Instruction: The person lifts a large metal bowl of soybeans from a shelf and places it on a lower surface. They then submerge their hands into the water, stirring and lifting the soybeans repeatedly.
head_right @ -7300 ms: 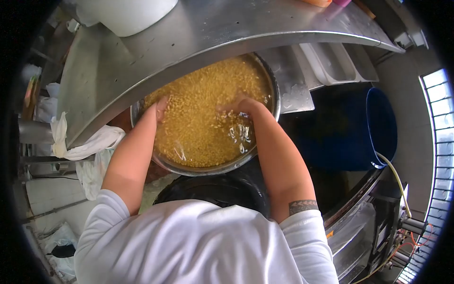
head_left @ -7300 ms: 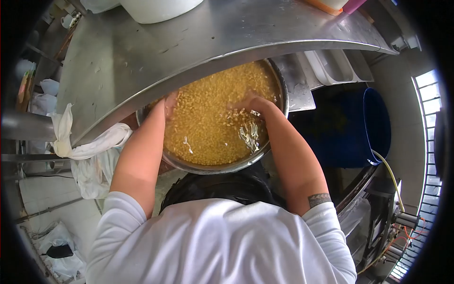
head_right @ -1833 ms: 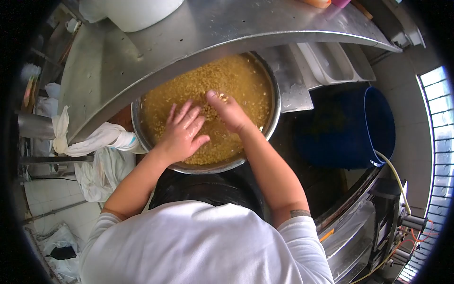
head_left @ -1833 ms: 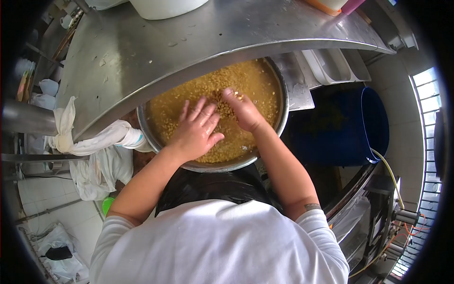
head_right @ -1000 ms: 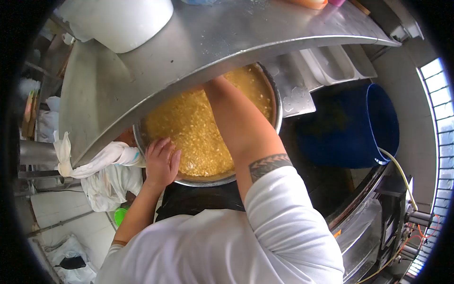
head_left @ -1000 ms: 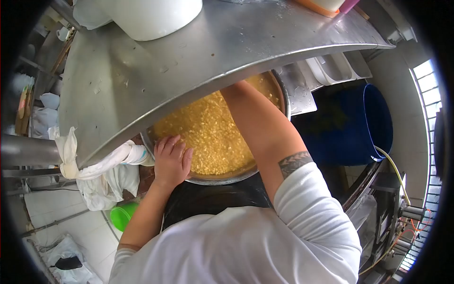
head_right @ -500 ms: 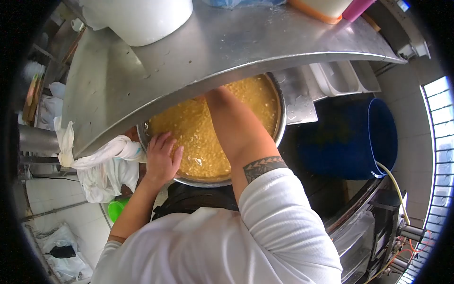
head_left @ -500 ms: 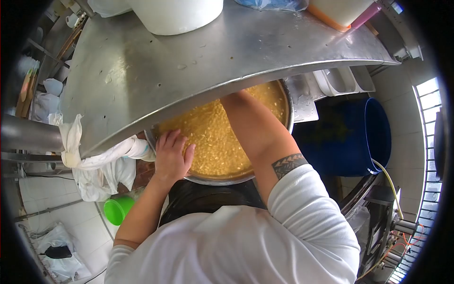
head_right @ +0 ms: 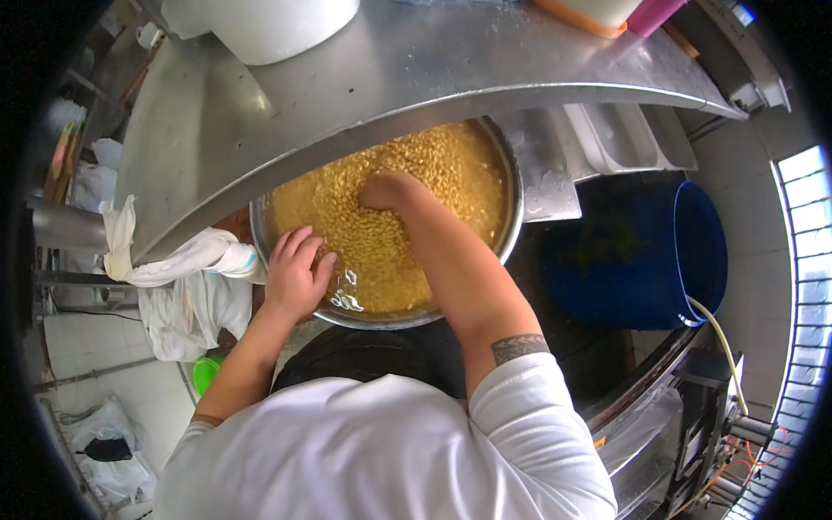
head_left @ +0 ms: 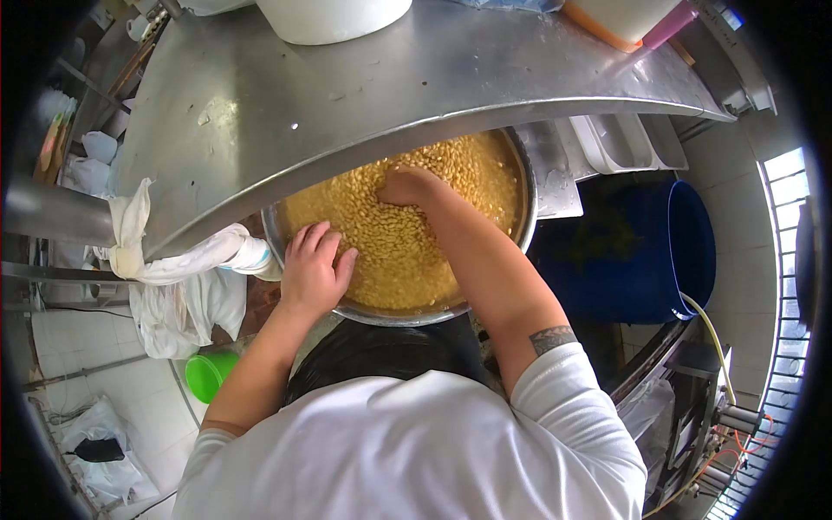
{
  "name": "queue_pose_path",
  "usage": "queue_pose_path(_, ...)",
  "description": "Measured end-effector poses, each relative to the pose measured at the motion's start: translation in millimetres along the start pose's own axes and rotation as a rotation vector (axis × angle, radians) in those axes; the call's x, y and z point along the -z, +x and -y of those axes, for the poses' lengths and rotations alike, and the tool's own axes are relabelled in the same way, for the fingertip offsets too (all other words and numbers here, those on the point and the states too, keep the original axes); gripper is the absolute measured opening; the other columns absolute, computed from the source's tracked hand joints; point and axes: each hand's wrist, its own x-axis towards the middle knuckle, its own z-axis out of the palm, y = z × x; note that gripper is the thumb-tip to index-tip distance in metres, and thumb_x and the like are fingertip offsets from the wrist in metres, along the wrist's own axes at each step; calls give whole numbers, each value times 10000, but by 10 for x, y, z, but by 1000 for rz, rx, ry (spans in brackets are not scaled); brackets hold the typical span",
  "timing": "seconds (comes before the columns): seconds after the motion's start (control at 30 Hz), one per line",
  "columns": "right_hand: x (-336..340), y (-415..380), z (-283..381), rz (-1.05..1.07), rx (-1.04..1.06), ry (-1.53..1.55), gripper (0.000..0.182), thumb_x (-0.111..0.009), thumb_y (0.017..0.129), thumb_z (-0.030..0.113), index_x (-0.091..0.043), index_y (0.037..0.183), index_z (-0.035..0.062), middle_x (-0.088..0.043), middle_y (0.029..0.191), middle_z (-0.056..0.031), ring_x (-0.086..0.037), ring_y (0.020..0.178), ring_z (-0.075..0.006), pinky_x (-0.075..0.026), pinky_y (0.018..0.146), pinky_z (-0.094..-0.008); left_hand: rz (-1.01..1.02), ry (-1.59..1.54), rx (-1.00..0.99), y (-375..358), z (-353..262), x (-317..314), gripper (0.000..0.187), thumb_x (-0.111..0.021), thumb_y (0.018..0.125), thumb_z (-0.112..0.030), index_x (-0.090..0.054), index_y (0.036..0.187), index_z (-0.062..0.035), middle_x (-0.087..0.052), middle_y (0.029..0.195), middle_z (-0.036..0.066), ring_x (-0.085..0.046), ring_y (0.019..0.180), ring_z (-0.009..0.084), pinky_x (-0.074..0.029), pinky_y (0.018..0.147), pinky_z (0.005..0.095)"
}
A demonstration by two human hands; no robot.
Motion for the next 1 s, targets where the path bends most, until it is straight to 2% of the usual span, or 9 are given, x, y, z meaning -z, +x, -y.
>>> queue_pose_path(0.13,-40,-166,-15,139,-159,124,700,-623,919,545,-696,1364,9,-710,1311,-283,-687,1225,-415,-523,1085,-480,58,18,23,33,-59,32,457,-730,967,-299,-674,1293,16,-630,1390,259,-570,1294,467,-470,1109,538)
queue_pose_path(0.2,-393,-37,-249,-70,42,162,697,-641,908,521,-683,1376,6,-711,1271,-321,-698,1196,-419,-526,1072,-469,92,32,40,59,-96,55,489,-724,972,-306,-655,1331,19,-623,1400,268,-563,1309,474,-468,1116,539)
queue_pose_path(0.3,-190,-525,-4,-123,-11,310,711,-663,885,474,-655,1421,7,-727,1274,-284,-708,1170,-424,-548,1024,-470,169,45,65,75,-108,62,533,-719,976,-310,-624,1379,26,-599,1439,289,-550,1334,493,-461,1133,543)
queue_pose_path(0.33,-161,-567,11,-60,-29,400,743,-742,833,404,-636,1442,-9,-736,1250,-280,-725,1116,-389,-555,986,-445,208,49,58,77,-86,59,539,-719,974,-309,-621,1380,31,-590,1455,293,-555,1331,496,-464,1134,533)
queue_pose_path(0.53,-101,-1018,176,-152,-111,1069,625,-779,816,225,-683,1389,-3,-770,1090,-205,-721,935,-250,-566,862,-375,239,-40,98,94,-18,37,502,-719,974,-290,-641,1361,19,-584,1472,294,-606,1283,485,-499,1108,499)
queue_pose_path(0.63,-54,-1134,192,-175,-54,993,575,-785,841,241,-708,1376,46,-766,1137,-116,-665,1064,-225,-539,893,-396,109,-118,94,124,51,-17,441,-725,967,-256,-664,1306,20,-621,1413,287,-630,1243,475,-517,1081,502)
queue_pose_path(0.7,-152,-1189,132,-198,-1,939,544,-810,873,273,-717,1366,62,-744,1223,-168,-668,1178,-269,-548,964,-418,31,-154,74,198,77,-38,406,-728,961,-232,-675,1268,28,-640,1371,287,-642,1213,474,-525,1065,511)
queue_pose_path(0.77,-91,-1453,251,-437,281,523,551,-835,894,355,-723,1362,87,-692,1347,-233,-647,1292,-346,-536,1065,-449,-99,-193,55,329,96,-33,377,-739,958,-211,-687,1250,21,-662,1346,270,-656,1192,466,-532,1050,510)
queue_pose_path(1.0,218,-1344,-150,-790,22,416,544,-763,949,374,-693,1383,53,-597,1487,-278,-596,1363,-427,-496,1141,-477,-268,-186,31,1390,325,-199,463,-681,1033,-320,-649,1377,-12,-634,1437,252,-564,1350,457,-434,1151,497)
